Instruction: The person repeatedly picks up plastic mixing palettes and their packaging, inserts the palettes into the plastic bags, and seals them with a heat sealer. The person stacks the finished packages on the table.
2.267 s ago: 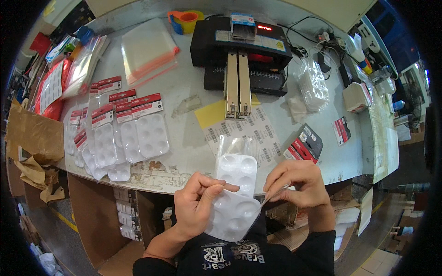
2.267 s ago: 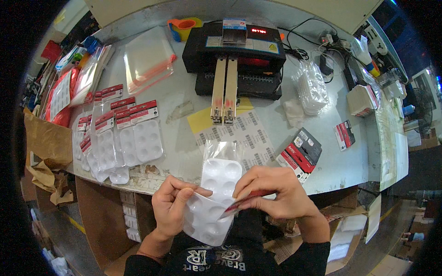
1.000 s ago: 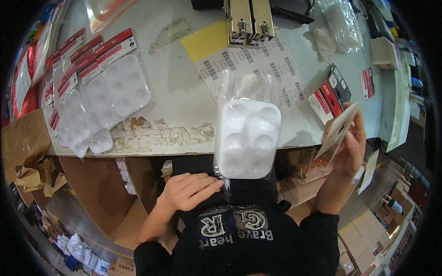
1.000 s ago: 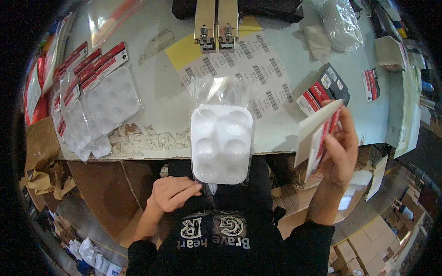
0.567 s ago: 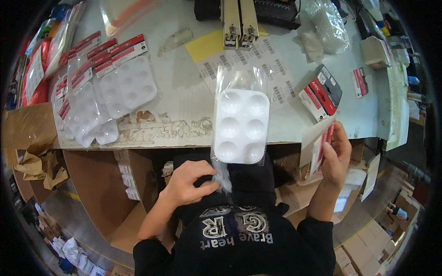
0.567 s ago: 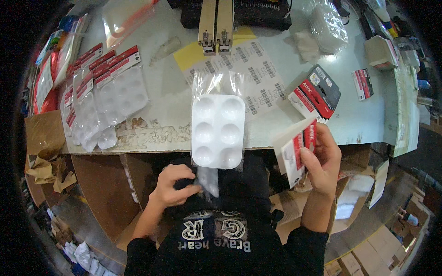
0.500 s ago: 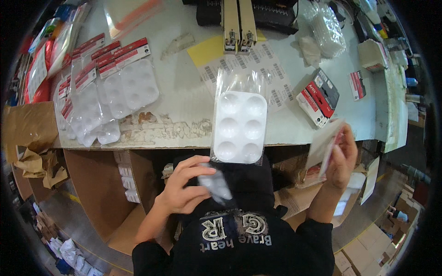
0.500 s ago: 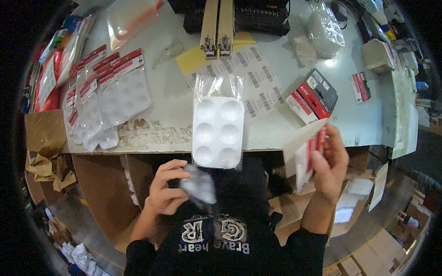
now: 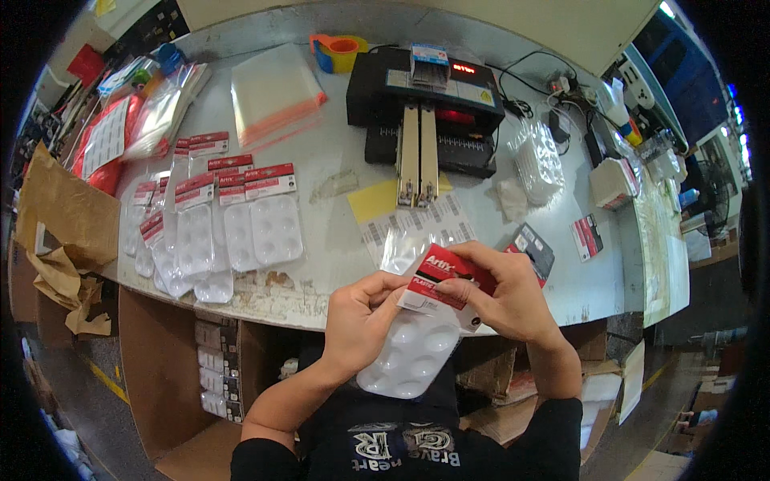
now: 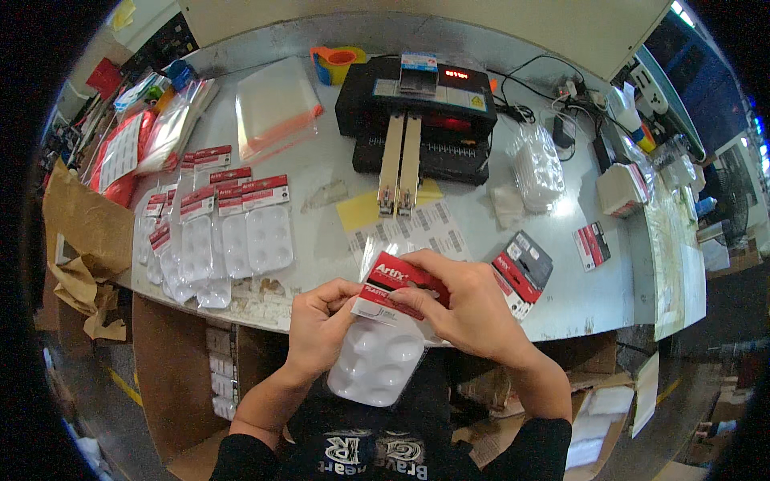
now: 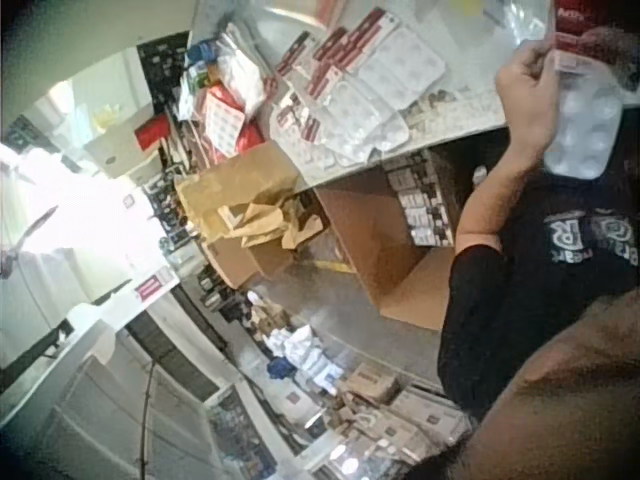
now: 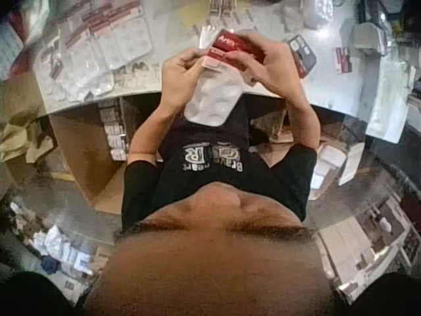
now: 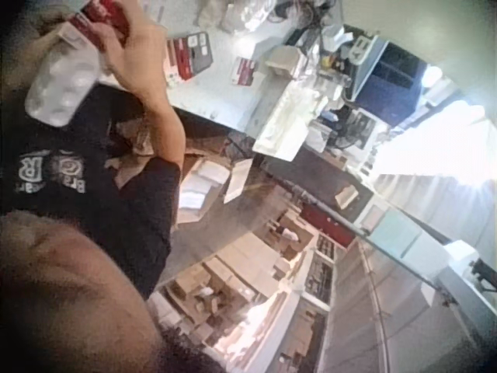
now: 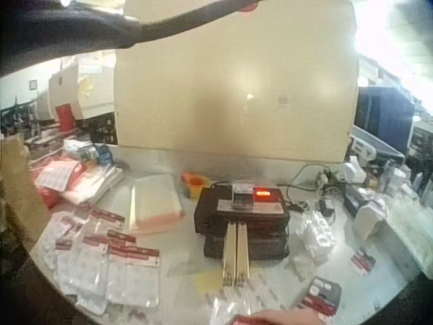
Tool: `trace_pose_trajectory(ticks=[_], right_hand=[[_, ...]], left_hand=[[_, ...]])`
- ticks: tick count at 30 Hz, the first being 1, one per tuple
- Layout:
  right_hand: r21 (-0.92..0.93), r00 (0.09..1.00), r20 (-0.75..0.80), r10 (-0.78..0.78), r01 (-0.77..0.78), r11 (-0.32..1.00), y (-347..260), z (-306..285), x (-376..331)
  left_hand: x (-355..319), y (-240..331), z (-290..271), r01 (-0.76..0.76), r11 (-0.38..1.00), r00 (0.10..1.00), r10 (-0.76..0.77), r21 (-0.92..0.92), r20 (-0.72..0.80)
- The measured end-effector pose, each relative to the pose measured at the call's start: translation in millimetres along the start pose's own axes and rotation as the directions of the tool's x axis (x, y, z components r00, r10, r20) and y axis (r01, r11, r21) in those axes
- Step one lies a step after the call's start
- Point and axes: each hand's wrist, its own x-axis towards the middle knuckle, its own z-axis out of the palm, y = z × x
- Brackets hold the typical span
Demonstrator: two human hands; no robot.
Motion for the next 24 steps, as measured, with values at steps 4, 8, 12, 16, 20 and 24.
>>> trace_pose_trajectory(ticks=[4,8,12,16,20,24], right_hand=[[0.257,0.973,-0.188,0.133,-0.082,0.963,21,-1,16],[0.196,0.977,-0.151,0.147,-0.116,0.974,39,4,28],[0.131,0.976,-0.190,0.108,-0.084,0.988,47,2,36],[0.028,0.994,-0.046,0.096,-0.095,0.995,49,0,46],[-0.010,0.998,-0.057,0.008,-0.009,1.000,52,1,54],[-0.125,0.977,-0.018,-0.211,0.207,0.970,60,3,57]], left_hand=[[19,3,-5,-0.002,0.955,0.995,0.032,-0.297,0.097],[36,-4,-9,0.150,0.952,0.982,-0.112,-0.267,0.150],[43,-10,-14,0.172,0.969,0.981,-0.152,-0.175,0.121],[44,-12,-10,0.152,0.977,0.986,-0.140,-0.153,0.087],[46,-14,-7,0.111,0.989,0.991,-0.103,-0.098,0.080],[48,-17,-10,0.136,0.991,0.990,-0.136,0.013,0.026]])
